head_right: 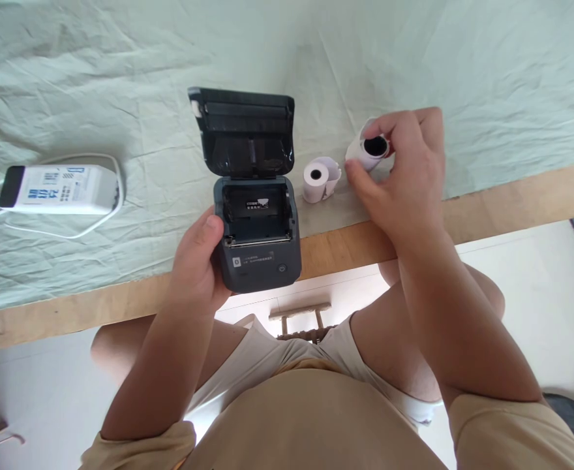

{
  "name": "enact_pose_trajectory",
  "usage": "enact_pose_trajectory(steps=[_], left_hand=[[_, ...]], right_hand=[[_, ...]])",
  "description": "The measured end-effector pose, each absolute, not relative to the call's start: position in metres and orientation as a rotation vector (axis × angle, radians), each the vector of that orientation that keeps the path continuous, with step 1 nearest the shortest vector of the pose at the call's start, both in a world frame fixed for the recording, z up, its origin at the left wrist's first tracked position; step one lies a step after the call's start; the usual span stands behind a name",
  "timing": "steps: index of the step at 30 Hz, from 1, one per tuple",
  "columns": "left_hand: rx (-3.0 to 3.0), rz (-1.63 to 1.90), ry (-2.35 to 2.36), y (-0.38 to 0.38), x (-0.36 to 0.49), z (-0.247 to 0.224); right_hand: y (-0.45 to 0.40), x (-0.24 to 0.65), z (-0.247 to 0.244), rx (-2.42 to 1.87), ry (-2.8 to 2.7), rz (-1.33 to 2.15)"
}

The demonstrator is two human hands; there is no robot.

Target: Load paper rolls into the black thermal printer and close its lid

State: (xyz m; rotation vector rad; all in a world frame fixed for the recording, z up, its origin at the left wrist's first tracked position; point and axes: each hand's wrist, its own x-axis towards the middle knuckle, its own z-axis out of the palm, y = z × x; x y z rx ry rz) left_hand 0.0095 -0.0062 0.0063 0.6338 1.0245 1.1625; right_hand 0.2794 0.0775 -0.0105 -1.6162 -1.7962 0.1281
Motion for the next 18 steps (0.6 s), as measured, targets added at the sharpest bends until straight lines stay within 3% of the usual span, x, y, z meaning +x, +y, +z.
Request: enact_pose_trajectory(steps=[5,18], left_hand=[[0.638,1.153,1.020,-0.0074,0.0084,0.0063],[0.605,1.151,0.966,-0.0057,0.0091,0.0072]], right_hand=[[0.0742,0.2785,-0.0125,-1.498,-1.695,0.282],[0.0764,0.2858,-0.0125,-1.677,-1.784,0.335]])
